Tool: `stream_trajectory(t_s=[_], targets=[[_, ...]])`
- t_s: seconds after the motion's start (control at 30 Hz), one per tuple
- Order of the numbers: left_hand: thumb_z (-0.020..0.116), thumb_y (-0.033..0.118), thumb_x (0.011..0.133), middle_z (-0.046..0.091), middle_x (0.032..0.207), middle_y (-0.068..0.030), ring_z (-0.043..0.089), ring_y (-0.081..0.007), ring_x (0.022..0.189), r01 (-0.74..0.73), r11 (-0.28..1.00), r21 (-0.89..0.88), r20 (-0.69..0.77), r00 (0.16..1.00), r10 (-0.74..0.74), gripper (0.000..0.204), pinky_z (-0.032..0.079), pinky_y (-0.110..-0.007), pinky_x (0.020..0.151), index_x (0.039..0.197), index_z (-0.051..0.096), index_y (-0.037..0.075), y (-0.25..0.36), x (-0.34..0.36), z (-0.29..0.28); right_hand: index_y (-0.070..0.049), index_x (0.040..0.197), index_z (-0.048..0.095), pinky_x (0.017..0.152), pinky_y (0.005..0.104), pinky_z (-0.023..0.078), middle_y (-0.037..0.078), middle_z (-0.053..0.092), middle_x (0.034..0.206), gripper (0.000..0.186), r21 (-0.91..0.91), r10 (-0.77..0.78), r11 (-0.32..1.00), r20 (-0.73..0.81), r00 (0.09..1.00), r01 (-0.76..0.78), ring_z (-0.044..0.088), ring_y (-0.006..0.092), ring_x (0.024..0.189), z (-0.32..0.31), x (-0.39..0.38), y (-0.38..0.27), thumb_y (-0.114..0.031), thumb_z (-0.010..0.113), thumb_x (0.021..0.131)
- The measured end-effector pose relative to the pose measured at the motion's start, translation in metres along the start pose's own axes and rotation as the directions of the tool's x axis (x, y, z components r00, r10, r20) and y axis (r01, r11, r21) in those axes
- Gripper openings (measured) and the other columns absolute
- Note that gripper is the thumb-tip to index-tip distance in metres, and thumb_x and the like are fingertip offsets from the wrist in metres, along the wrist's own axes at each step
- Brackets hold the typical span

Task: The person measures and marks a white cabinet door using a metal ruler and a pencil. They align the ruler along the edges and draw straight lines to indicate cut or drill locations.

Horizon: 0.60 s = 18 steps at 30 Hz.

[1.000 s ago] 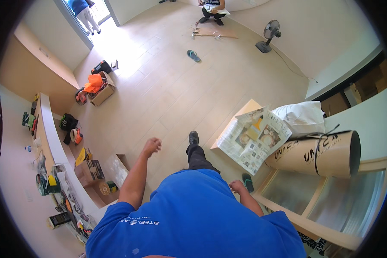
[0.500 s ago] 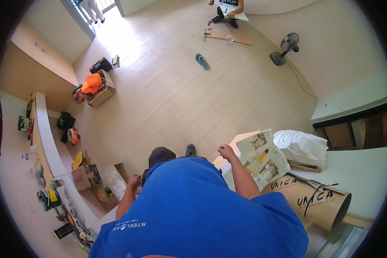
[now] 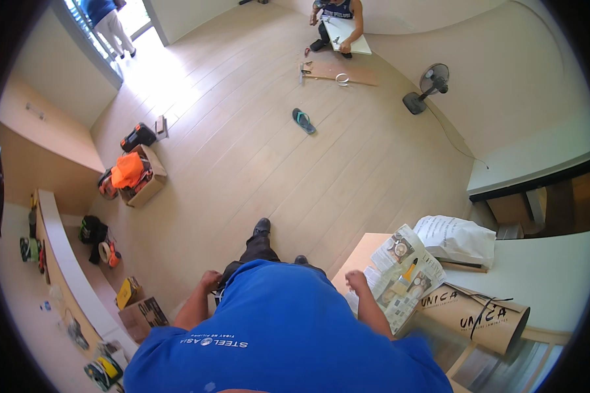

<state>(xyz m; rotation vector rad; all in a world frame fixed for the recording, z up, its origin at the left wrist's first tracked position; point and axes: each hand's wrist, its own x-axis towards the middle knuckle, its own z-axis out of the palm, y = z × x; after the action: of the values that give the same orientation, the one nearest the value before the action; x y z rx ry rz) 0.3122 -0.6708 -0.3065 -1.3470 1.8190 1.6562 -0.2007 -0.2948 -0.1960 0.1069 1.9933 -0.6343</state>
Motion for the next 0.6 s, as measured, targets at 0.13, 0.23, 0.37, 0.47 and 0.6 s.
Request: stream_trajectory(t_s=[0.13,0.23,0.37,0.47,0.6], targets=[[0.066,0.017,0.092,0.074,0.093,-0.0075,0.073,-0.0210,0.079,0.414,0.898,-0.152,0.018,0.909,-0.416,0.015,0.058,-0.036,0.064,0.103,0.070,0.009,0.085,0.084,-0.097,-0.007,0.104,0.070,0.057,0.0304,0.053,0.005,0.070,0.089,0.017,0.052,0.016,0.999,-0.029,0.999,-0.014,0.070,0.0170,0.074,0.026,-0.062,0.042,-0.021,0.067,0.094],[0.066,0.024,0.096,0.069,0.080,-0.0096,0.068,-0.0251,0.064,0.118,0.993,-0.008,-0.108,0.987,-0.119,0.018,0.051,-0.037,0.049,0.093,0.067,0.006,0.099,0.156,-0.197,-0.006,0.111,0.069,0.057,0.0304,0.054,0.006,0.071,0.091,0.023,0.194,-0.002,0.981,-0.047,0.999,0.011,0.071,0.0179,0.075,0.083,-0.069,0.018,-0.021,0.067,0.094],[0.065,0.019,0.096,0.066,0.075,-0.0067,0.060,-0.0191,0.053,0.061,0.970,-0.237,-0.099,0.991,-0.087,0.013,0.044,-0.032,0.043,0.093,0.066,0.007,0.250,0.196,-0.170,-0.001,0.125,0.065,0.060,0.0316,0.055,0.009,0.072,0.100,0.038,0.273,0.079,0.961,-0.157,0.984,-0.034,0.072,0.0198,0.081,0.133,-0.119,0.041,-0.023,0.069,0.094],[0.064,0.018,0.095,0.067,0.075,-0.0085,0.062,-0.0186,0.054,0.010,0.995,-0.103,0.005,1.000,-0.009,0.013,0.043,-0.032,0.041,0.096,0.067,0.005,0.306,0.210,-0.139,0.000,0.129,0.063,0.064,0.0336,0.056,0.011,0.072,0.105,0.043,0.471,0.135,0.882,-0.208,0.969,-0.022,0.072,0.0204,0.085,0.180,-0.134,0.054,-0.024,0.069,0.093],[0.064,0.021,0.098,0.070,0.082,-0.0112,0.068,-0.0221,0.063,-0.107,0.953,0.283,0.275,0.961,0.027,0.021,0.051,-0.034,0.048,0.105,0.067,0.002,0.333,0.221,-0.048,0.001,0.129,0.064,0.066,0.0341,0.056,0.011,0.073,0.107,0.044,0.679,0.274,0.734,-0.300,0.914,0.003,0.073,0.0214,0.086,0.246,-0.183,0.079,-0.025,0.069,0.094]])
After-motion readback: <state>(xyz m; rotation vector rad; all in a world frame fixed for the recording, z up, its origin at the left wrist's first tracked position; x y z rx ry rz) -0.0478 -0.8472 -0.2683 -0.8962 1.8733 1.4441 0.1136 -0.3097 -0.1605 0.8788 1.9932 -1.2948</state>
